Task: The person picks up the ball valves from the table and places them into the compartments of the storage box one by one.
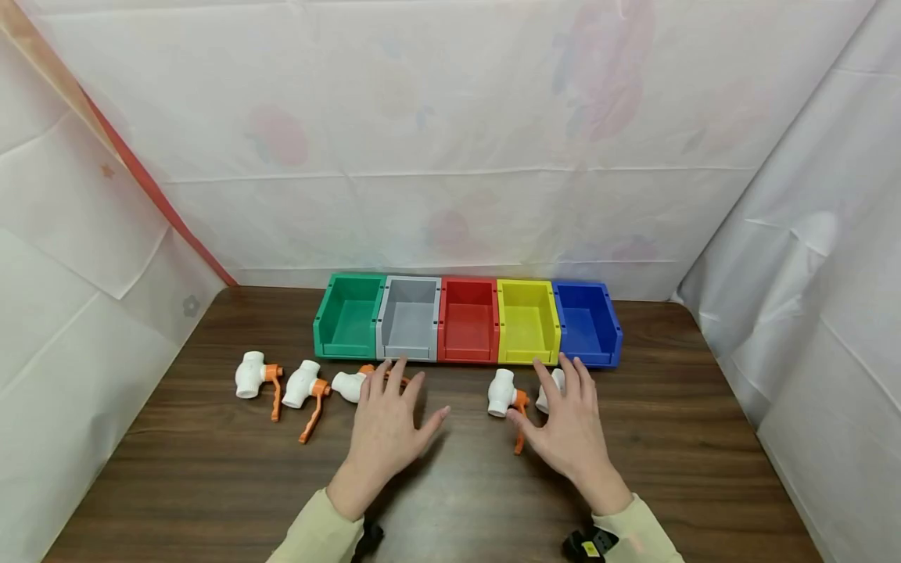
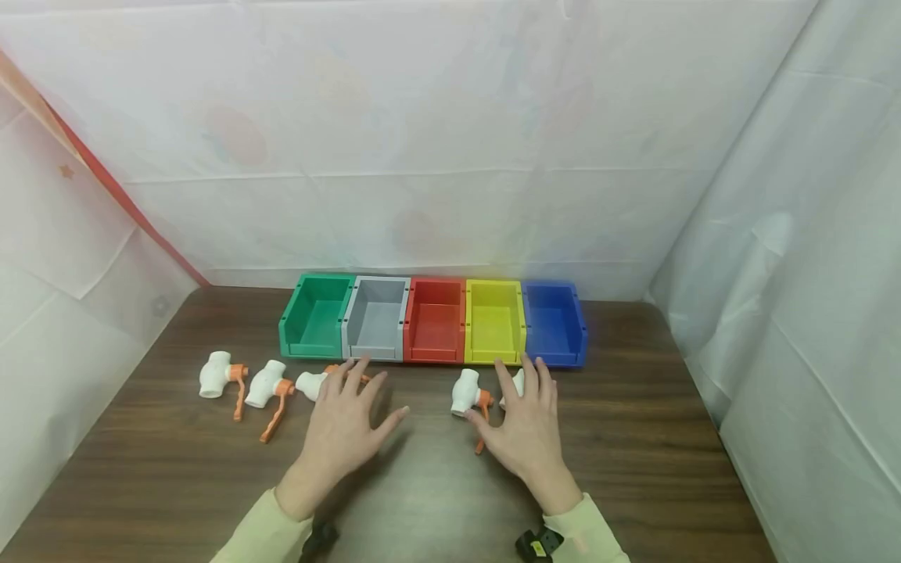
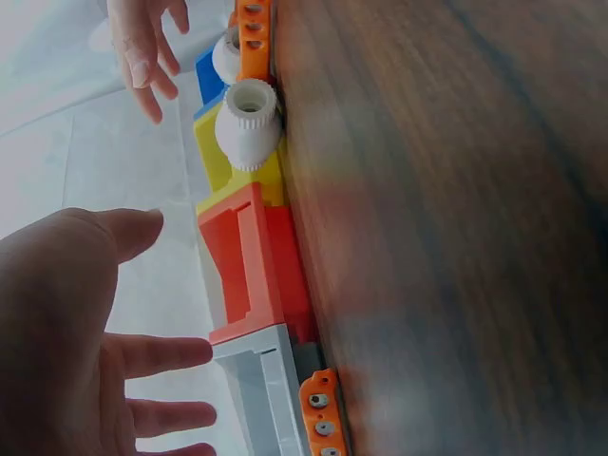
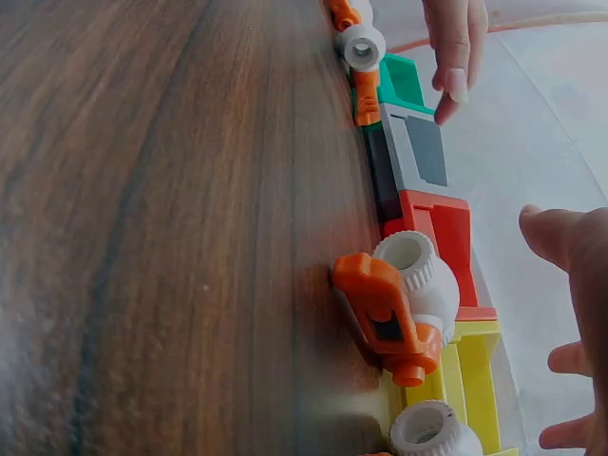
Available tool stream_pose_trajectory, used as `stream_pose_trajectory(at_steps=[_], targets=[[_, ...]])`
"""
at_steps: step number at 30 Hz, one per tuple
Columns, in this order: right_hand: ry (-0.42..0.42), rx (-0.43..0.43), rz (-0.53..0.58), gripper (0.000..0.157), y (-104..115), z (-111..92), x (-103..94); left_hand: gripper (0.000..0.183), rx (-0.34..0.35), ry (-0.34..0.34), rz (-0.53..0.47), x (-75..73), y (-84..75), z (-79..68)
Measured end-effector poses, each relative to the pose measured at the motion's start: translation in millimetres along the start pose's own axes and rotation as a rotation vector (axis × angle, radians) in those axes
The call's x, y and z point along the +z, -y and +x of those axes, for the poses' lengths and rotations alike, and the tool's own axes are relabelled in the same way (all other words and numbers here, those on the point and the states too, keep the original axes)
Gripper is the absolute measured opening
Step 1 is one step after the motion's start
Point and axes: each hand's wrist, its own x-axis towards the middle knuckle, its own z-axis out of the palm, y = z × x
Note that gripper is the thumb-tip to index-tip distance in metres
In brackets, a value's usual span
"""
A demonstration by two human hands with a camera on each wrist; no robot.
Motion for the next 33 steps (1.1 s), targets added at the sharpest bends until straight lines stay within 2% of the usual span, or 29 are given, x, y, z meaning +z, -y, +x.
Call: stream_pose_trajectory(at_steps=[7,16,26,33], targets=[[-0.054,0.011,0.109,0.071,-3.4,0.8,-3.8,0.056,-0.026,0.026,-0.017,-5.2,5.8,3.3],[-0.115,0.006,0.178,0.057,-8.8,2.4,-8.6,0.046,-0.050,0.008,-0.054,-18.5,16.4,13.5],[-0.127,0.041,0.248,0.049,-15.2,1.8,-10.0,0.038,-0.033,-0.032,-0.039,-33.5,42.7,25.2],[-0.166,0.040,0.278,0.047,-23.2,2.2,-13.4,0.035,-0.037,-0.058,-0.031,-45.7,62.3,35.3]])
